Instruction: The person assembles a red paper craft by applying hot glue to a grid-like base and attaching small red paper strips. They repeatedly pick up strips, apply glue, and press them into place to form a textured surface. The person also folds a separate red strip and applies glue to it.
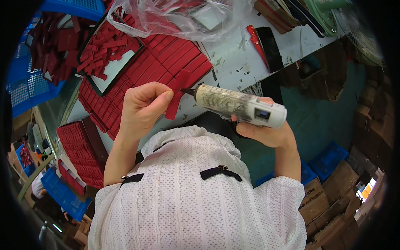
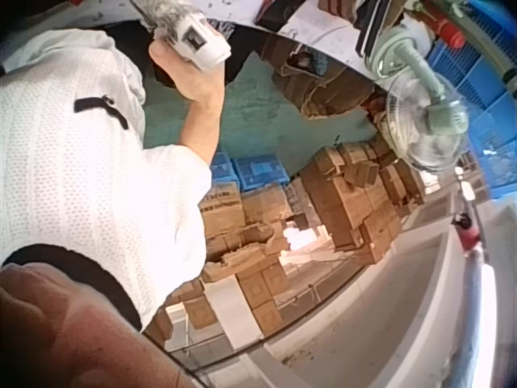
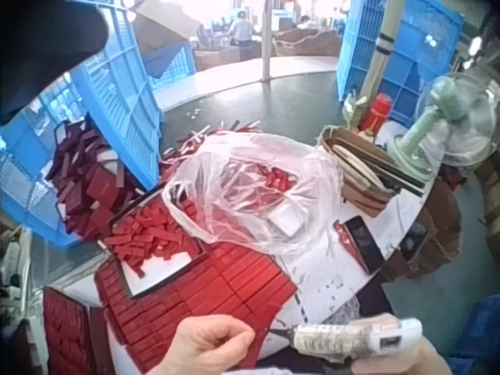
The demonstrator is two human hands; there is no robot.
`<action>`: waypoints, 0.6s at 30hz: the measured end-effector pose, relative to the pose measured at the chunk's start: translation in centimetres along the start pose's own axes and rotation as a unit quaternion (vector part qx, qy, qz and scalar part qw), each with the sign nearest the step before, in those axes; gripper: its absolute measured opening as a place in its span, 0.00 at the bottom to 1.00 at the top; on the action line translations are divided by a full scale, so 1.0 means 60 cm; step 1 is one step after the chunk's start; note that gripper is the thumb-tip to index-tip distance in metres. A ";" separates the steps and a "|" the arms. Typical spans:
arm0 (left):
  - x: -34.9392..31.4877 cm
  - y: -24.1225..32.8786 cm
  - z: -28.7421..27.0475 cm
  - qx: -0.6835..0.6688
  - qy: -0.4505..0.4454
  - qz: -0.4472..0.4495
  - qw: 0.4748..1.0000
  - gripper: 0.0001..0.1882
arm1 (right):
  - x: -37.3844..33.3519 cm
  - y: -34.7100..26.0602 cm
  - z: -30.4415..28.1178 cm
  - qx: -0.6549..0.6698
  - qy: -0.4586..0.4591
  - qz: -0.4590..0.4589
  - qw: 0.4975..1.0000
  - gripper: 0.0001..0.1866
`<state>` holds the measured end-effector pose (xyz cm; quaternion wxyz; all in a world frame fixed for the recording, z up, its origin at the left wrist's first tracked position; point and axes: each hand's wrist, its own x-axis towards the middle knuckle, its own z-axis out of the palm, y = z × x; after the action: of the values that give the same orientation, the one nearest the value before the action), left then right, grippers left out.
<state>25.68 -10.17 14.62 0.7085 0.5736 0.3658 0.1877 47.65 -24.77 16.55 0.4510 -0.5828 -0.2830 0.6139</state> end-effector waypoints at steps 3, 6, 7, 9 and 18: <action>0.002 -0.009 -0.008 -0.016 0.024 -0.002 1.000 0.05 | 0.002 0.029 -0.019 0.062 0.012 -0.073 0.995 0.21; 0.002 -0.023 -0.016 -0.029 0.051 -0.006 0.998 0.05 | 0.027 0.053 -0.057 -0.002 0.062 -0.062 0.996 0.23; 0.002 -0.025 -0.019 -0.033 0.058 -0.008 0.998 0.05 | 0.042 0.060 -0.071 -0.018 0.102 -0.039 0.994 0.20; 0.000 -0.026 -0.023 -0.048 0.072 -0.017 0.996 0.06 | 0.082 0.083 -0.091 -0.015 0.183 0.007 0.983 0.14; -0.010 -0.029 -0.030 -0.078 0.123 -0.016 0.989 0.05 | 0.245 0.132 -0.136 0.214 0.167 0.033 0.962 0.15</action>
<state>23.71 -9.82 12.99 0.7034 0.4830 0.4441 0.2732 55.09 -16.67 1.55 0.5851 -0.5761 -0.0463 0.5689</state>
